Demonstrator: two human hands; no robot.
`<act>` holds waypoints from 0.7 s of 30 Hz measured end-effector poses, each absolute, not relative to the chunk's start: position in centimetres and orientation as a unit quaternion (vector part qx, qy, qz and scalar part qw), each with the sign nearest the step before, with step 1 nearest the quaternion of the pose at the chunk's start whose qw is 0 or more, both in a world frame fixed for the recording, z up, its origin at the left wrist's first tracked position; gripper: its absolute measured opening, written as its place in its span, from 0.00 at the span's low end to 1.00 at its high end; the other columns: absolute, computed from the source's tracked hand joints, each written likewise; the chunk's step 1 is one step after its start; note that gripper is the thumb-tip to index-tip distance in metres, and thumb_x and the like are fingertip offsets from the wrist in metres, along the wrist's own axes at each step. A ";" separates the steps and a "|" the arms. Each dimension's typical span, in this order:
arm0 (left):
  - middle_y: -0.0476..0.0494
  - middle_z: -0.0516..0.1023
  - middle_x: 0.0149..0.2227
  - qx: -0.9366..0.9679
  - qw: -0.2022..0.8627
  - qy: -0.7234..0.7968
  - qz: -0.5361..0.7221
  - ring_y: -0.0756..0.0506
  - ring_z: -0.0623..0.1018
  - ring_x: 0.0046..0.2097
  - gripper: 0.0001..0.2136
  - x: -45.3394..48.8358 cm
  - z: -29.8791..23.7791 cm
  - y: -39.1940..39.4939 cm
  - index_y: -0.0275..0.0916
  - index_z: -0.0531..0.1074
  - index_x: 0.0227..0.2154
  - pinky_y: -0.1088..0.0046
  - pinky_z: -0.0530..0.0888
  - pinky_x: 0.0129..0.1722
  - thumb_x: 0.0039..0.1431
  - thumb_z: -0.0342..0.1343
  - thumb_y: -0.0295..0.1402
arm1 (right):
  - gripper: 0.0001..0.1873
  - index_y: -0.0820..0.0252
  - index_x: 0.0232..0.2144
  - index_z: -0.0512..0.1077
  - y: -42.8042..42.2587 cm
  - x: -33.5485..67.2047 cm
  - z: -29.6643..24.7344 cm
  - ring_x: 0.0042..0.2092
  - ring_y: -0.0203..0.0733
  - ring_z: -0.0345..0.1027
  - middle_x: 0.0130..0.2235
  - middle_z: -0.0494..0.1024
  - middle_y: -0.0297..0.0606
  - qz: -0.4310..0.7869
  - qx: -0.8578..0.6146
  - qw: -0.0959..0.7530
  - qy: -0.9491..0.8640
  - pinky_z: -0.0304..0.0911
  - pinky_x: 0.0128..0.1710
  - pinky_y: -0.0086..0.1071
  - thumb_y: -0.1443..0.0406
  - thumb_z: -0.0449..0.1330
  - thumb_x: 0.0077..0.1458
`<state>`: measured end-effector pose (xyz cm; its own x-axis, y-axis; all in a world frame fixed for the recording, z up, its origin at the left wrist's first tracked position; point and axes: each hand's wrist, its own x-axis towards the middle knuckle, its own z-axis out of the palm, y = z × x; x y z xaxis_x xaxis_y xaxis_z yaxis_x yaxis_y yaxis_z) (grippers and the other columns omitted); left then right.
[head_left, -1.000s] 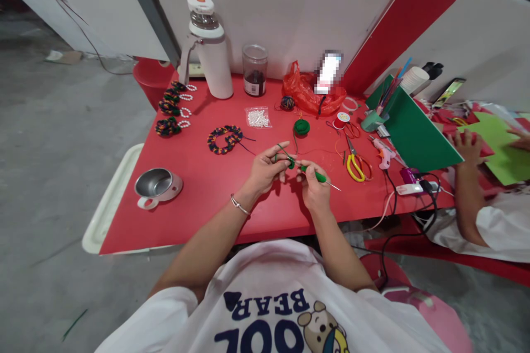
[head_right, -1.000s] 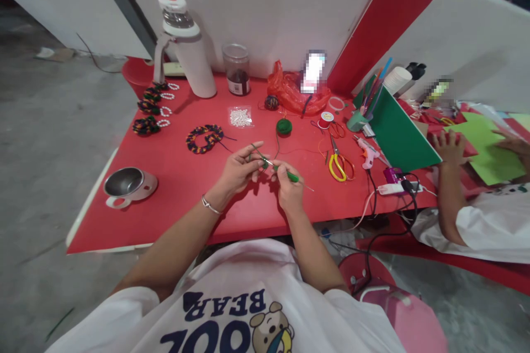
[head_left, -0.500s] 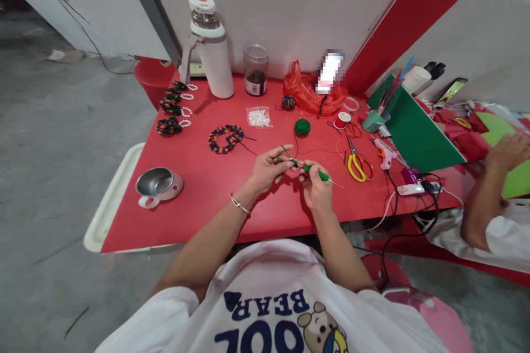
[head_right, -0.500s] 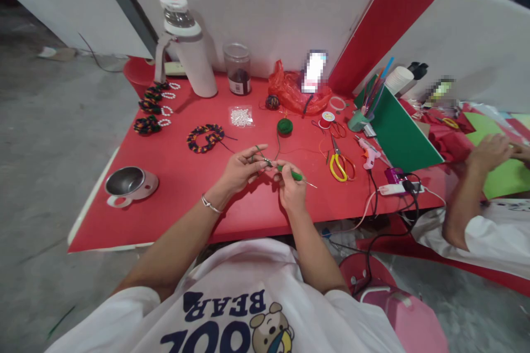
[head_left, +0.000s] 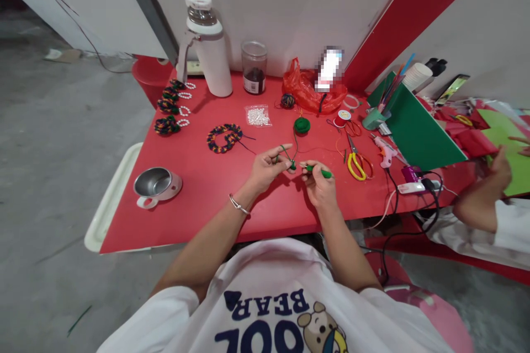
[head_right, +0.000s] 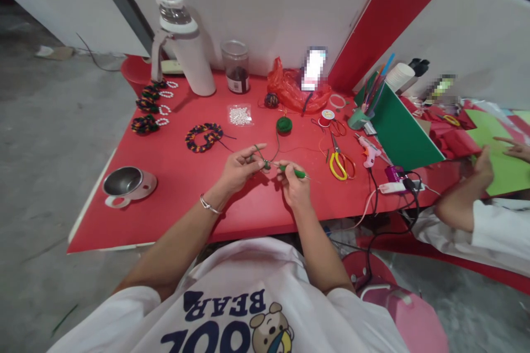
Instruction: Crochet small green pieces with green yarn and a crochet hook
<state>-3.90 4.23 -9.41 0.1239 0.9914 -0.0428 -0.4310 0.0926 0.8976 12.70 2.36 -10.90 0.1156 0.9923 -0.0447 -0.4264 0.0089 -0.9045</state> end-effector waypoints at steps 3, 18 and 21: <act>0.49 0.81 0.26 0.385 0.641 0.361 0.557 0.46 0.82 0.28 0.28 -3.9 -9.4 4.2 0.35 0.79 0.52 0.71 0.76 0.31 0.46 0.73 0.35 | 0.21 0.54 0.32 0.81 2.3 12.6 -11.0 0.31 0.36 0.72 0.33 0.83 0.36 0.571 -0.416 0.618 -0.346 0.67 0.26 0.29 0.46 0.74 0.45; 0.50 0.78 0.25 0.345 0.708 0.330 0.520 0.48 0.80 0.25 0.27 -4.3 -8.8 4.0 0.33 0.79 0.50 0.74 0.73 0.28 0.43 0.71 0.30 | 0.14 0.49 0.33 0.85 3.3 16.3 -9.6 0.39 0.45 0.78 0.39 0.86 0.38 0.463 -0.384 0.544 -0.585 0.74 0.40 0.41 0.49 0.72 0.52; 0.50 0.78 0.25 0.347 0.718 0.326 0.508 0.48 0.79 0.25 0.26 -4.4 -8.9 4.0 0.34 0.79 0.49 0.74 0.72 0.28 0.43 0.70 0.30 | 0.10 0.47 0.36 0.85 3.5 17.0 -8.5 0.44 0.48 0.79 0.41 0.87 0.38 0.434 -0.364 0.499 -0.656 0.73 0.48 0.46 0.52 0.69 0.57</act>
<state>-4.37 4.03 -8.91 0.2710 0.9557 -0.1148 -0.5039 0.2425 0.8290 17.04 3.48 -8.45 -0.2376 0.9108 0.3376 0.0449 0.3575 -0.9328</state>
